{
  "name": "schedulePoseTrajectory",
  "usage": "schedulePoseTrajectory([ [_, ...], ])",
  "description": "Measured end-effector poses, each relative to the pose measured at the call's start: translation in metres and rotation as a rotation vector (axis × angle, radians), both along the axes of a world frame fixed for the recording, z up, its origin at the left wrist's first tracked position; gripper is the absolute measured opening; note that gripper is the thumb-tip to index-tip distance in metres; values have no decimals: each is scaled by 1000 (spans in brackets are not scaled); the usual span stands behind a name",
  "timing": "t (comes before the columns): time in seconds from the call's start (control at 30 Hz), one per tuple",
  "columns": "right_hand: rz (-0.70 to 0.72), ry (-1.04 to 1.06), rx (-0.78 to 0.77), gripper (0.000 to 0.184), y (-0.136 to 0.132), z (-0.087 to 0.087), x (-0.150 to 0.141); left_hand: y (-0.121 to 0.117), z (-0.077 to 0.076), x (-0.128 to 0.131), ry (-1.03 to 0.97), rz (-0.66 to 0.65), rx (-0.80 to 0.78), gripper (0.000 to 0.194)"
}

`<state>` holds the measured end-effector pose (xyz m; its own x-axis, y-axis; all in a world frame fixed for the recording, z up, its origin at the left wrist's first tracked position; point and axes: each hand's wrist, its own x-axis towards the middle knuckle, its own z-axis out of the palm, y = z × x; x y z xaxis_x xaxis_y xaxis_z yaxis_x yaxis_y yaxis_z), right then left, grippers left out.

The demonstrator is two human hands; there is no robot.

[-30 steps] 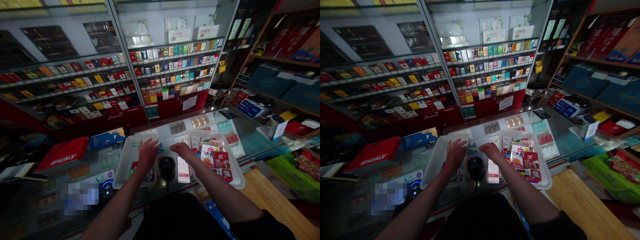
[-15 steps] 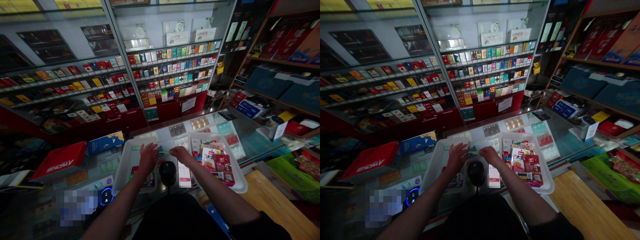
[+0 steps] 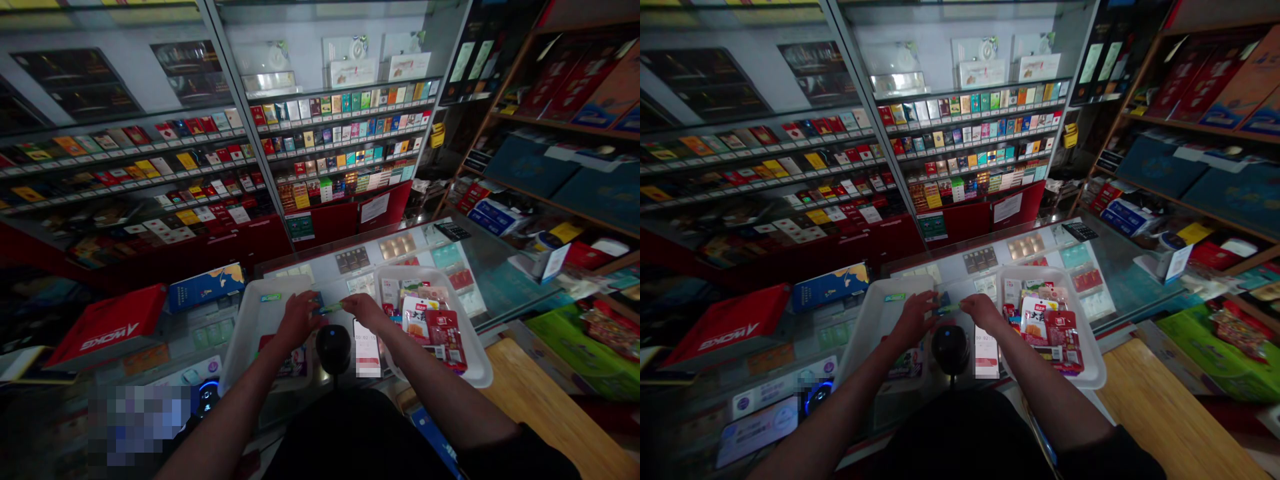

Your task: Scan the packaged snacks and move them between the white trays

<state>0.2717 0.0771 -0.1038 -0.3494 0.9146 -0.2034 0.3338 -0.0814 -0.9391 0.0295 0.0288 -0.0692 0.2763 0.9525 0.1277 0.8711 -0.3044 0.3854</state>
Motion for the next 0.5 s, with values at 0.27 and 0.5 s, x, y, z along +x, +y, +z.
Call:
schedulePoseTrajectory([
  [0.27,12,-42,227,27,-4,-1,4,1,7,0,120,9,66,22],
  [0.5,27,-141,340,20,-8,-1,6,0,11,1,192,-14,115,22],
])
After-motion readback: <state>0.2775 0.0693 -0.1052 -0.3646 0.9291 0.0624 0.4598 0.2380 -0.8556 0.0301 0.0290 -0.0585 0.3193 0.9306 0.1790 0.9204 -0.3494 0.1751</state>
